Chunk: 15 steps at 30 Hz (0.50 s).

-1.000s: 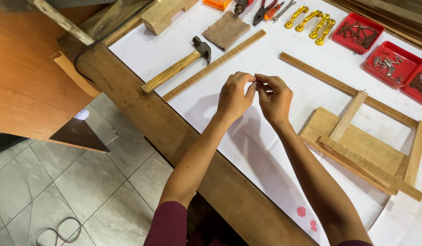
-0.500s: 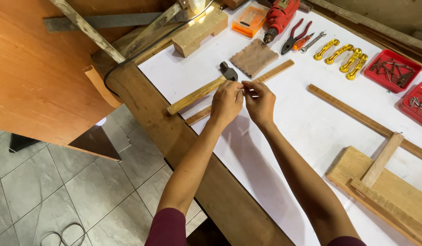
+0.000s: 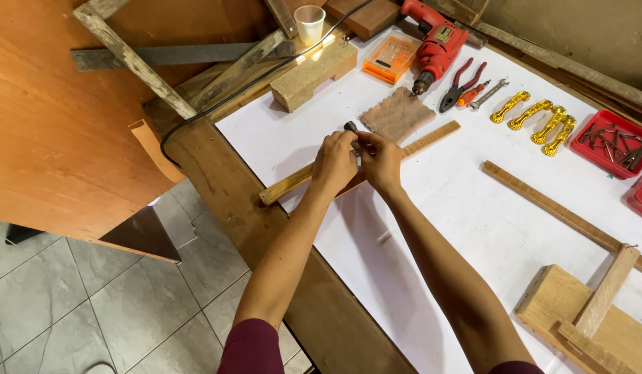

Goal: The recorder assembles a small wooden frame by hammering nails into wood pieces at a workbench.

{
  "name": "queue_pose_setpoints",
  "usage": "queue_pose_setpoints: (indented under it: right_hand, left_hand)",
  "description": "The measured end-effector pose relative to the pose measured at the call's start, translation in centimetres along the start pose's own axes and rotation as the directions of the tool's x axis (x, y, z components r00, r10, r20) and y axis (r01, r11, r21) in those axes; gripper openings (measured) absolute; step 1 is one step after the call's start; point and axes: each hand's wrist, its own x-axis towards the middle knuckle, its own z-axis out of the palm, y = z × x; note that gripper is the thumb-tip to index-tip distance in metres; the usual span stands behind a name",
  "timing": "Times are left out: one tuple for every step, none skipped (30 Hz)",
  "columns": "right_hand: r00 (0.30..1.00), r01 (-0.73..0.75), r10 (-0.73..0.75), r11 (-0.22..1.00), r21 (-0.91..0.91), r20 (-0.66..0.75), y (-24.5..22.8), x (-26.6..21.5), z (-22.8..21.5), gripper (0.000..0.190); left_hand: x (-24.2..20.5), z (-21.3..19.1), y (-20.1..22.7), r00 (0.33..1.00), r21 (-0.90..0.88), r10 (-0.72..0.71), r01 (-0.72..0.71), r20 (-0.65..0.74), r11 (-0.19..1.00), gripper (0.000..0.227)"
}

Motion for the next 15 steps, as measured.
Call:
queue_pose_setpoints:
  right_hand:
    - [1.000,-0.006,0.006,1.000,-0.001,0.000,-0.1,0.1,0.1,0.031]
    - [1.000,-0.029,0.029,0.999,-0.016,0.006,-0.2,0.2,0.2,0.031]
    - [0.999,-0.051,0.052,0.998,-0.034,0.014,-0.3,0.1,0.2,0.030]
    - [0.998,-0.057,0.058,0.998,-0.037,0.016,-0.3,0.2,0.2,0.030]
    - [0.999,-0.046,0.047,0.998,-0.049,0.012,-0.4,0.2,0.2,0.029]
    - [0.999,-0.036,0.037,0.997,-0.062,0.009,-0.5,0.2,0.2,0.027]
    - [0.999,-0.038,0.039,0.997,-0.063,0.010,-0.4,0.2,0.3,0.027]
    - [0.999,-0.034,0.035,0.998,-0.062,0.009,-0.3,0.2,0.3,0.027]
    - [1.000,-0.029,0.030,0.998,-0.061,0.007,-0.3,0.2,0.3,0.026]
    - [1.000,-0.030,0.031,0.998,-0.062,0.006,-0.1,0.1,0.2,0.026]
    - [0.998,-0.062,0.063,0.997,-0.045,0.018,-0.1,0.2,0.2,0.026]
    - [0.995,-0.095,0.095,0.995,-0.029,0.031,-0.1,0.2,0.1,0.026]
    - [0.995,-0.092,0.093,0.995,-0.028,0.027,0.3,0.3,0.1,0.026]
    - [0.997,-0.068,0.069,0.998,-0.016,0.020,0.6,0.3,0.1,0.028]
    - [0.999,-0.048,0.048,0.999,-0.007,0.013,1.0,0.1,-0.1,0.029]
  left_hand:
    - [0.2,0.0,-0.1,1.000,-0.001,-0.002,0.002,0.005,1.000,0.027]
    - [0.3,0.0,-0.2,0.997,0.053,-0.042,0.038,0.070,0.998,0.026]
    - [0.4,0.0,-0.3,0.988,0.107,-0.086,0.072,0.132,0.992,0.026]
    - [0.3,0.0,-0.2,0.987,0.105,-0.090,0.076,0.137,0.992,0.026]
    - [0.3,0.0,-0.2,0.982,0.128,-0.106,0.087,0.154,0.988,0.032]
    - [0.2,-0.2,-0.1,0.978,0.151,-0.123,0.097,0.171,0.984,0.038]
    - [0.1,0.3,-0.6,0.977,0.150,-0.124,0.098,0.173,0.984,0.038]
    - [-0.1,0.7,-1.1,0.986,0.185,-0.078,0.050,0.146,0.981,0.035]
    - [-0.2,1.1,-1.6,0.992,0.221,-0.028,0.001,0.120,0.975,0.033]
    - [-0.3,1.5,-1.9,0.992,0.220,-0.028,0.000,0.121,0.976,0.033]
    - [-0.3,1.9,-2.3,0.993,0.231,-0.015,-0.013,0.119,0.973,0.034]
    - [-0.4,2.1,-2.6,0.993,0.243,-0.003,-0.026,0.116,0.970,0.035]
    - [-0.3,2.0,-2.4,0.993,0.243,0.002,-0.030,0.116,0.969,0.035]
    - [-0.2,2.0,-2.3,0.992,0.266,-0.001,-0.033,0.127,0.963,0.037]
    - [-0.4,2.0,-2.1,0.990,0.285,-0.006,-0.035,0.142,0.958,0.040]
